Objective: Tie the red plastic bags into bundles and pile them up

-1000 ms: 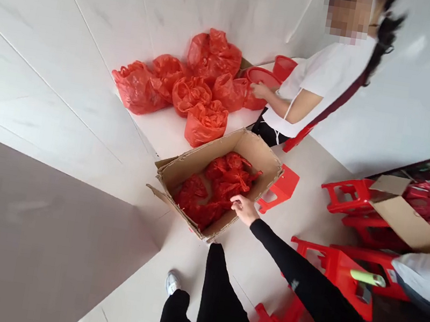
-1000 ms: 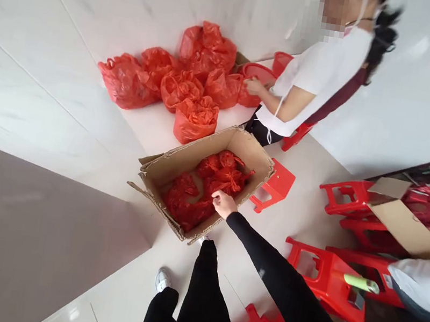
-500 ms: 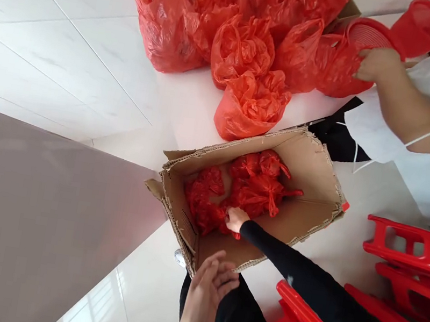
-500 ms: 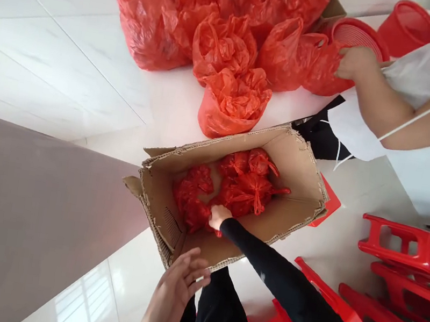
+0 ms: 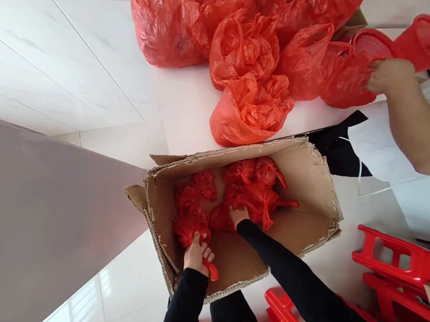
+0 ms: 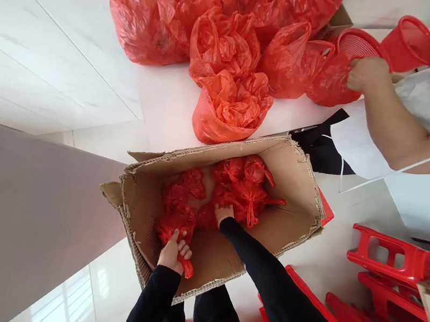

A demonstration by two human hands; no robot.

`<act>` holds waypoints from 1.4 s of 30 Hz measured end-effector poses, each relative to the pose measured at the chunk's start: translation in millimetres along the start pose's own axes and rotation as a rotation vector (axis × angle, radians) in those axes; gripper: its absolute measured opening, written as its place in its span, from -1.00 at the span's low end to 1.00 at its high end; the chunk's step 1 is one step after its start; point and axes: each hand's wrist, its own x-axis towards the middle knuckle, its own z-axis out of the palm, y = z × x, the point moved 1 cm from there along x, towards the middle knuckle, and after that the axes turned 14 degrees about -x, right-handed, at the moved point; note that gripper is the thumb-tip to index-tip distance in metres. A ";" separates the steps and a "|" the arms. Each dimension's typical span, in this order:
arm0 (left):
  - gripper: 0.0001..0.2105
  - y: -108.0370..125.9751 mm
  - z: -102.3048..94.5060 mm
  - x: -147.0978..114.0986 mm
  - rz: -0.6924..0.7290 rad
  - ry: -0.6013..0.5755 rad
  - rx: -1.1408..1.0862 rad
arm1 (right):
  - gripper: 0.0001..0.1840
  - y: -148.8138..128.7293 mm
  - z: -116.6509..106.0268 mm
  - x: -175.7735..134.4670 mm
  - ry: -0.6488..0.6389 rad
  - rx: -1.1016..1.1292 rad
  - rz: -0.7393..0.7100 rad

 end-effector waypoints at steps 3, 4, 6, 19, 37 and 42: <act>-0.57 -2.3 -1.7 10.2 -0.071 0.044 0.006 | -0.66 -5.7 6.0 -9.7 0.014 0.003 -0.009; -0.53 -4.5 -0.7 11.7 -0.105 0.047 0.017 | -0.67 -9.5 6.9 -18.4 0.025 0.011 -0.027; -0.49 -9.9 3.6 11.9 -0.172 0.021 0.044 | -0.65 -19.4 7.5 -39.0 0.043 0.045 -0.103; -0.82 -12.0 21.7 29.5 -0.065 -0.127 -0.012 | -0.57 33.5 -52.0 63.3 0.198 0.073 0.134; -0.90 -8.1 60.1 19.9 -0.174 -0.234 -0.049 | -0.76 -14.6 -19.3 -54.7 0.195 0.141 -0.290; -0.76 -25.7 53.7 23.4 -0.181 -0.212 -0.090 | -0.59 68.4 -26.3 -7.4 0.264 0.102 0.263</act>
